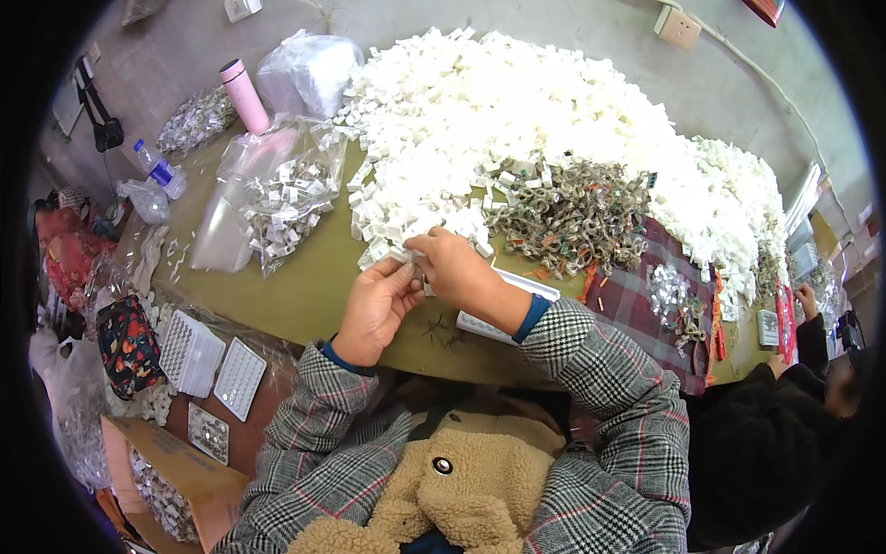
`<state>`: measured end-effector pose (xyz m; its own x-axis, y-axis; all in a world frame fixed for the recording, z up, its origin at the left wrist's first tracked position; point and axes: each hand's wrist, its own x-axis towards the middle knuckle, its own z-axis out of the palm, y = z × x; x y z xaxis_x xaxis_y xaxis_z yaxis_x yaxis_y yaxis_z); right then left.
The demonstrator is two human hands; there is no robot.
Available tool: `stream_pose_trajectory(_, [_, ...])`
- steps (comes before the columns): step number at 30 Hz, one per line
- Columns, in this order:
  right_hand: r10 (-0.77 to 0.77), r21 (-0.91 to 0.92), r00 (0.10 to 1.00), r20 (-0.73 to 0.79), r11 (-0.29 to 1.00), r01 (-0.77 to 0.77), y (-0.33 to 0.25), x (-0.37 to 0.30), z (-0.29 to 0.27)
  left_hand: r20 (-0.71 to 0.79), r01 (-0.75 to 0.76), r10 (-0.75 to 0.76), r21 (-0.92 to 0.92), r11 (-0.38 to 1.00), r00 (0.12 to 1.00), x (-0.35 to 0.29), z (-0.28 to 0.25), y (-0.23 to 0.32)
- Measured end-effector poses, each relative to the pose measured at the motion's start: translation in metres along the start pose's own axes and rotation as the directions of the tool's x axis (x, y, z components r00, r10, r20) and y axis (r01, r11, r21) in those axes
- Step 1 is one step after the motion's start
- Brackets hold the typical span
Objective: The person repeatedly picks small white plastic housings and metal contacts from piles on a table, inserts the contacts into the housings, and places the assembled units into a white tray. The person also occasionally picks up and sets down small wire pieces during the process.
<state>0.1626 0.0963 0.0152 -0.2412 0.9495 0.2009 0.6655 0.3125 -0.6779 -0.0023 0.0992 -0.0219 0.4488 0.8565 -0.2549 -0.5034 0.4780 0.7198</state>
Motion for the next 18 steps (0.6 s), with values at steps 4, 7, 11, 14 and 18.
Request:
stream_pose_trajectory(4, [-0.04,-0.121,0.988,0.151,0.991,0.059,-0.003,0.004,-0.005,-0.048,0.062,-0.062,-0.005,0.998,0.997,-0.008,-0.001,-0.004])
stream_pose_trajectory(7, [-0.008,-0.173,0.952,0.307,0.983,0.064,-0.007,0.01,-0.014,-0.019,0.132,-0.132,-0.015,0.991,0.991,-0.017,-0.004,-0.002])
stream_pose_trajectory(11, [0.047,-0.132,0.895,0.444,0.991,0.014,-0.013,0.029,-0.03,-0.022,0.168,-0.169,-0.03,0.985,0.985,-0.022,-0.004,-0.001])
stream_pose_trajectory(14, [0.076,0.05,0.96,0.27,0.994,-0.092,-0.01,0.047,-0.049,-0.038,0.166,-0.169,-0.072,0.984,0.985,-0.025,-0.006,0.005])
stream_pose_trajectory(18, [-0.013,-0.168,0.993,-0.121,0.986,-0.007,0.014,0.058,-0.058,-0.005,0.166,-0.167,-0.079,0.983,0.986,-0.029,-0.013,0.012])
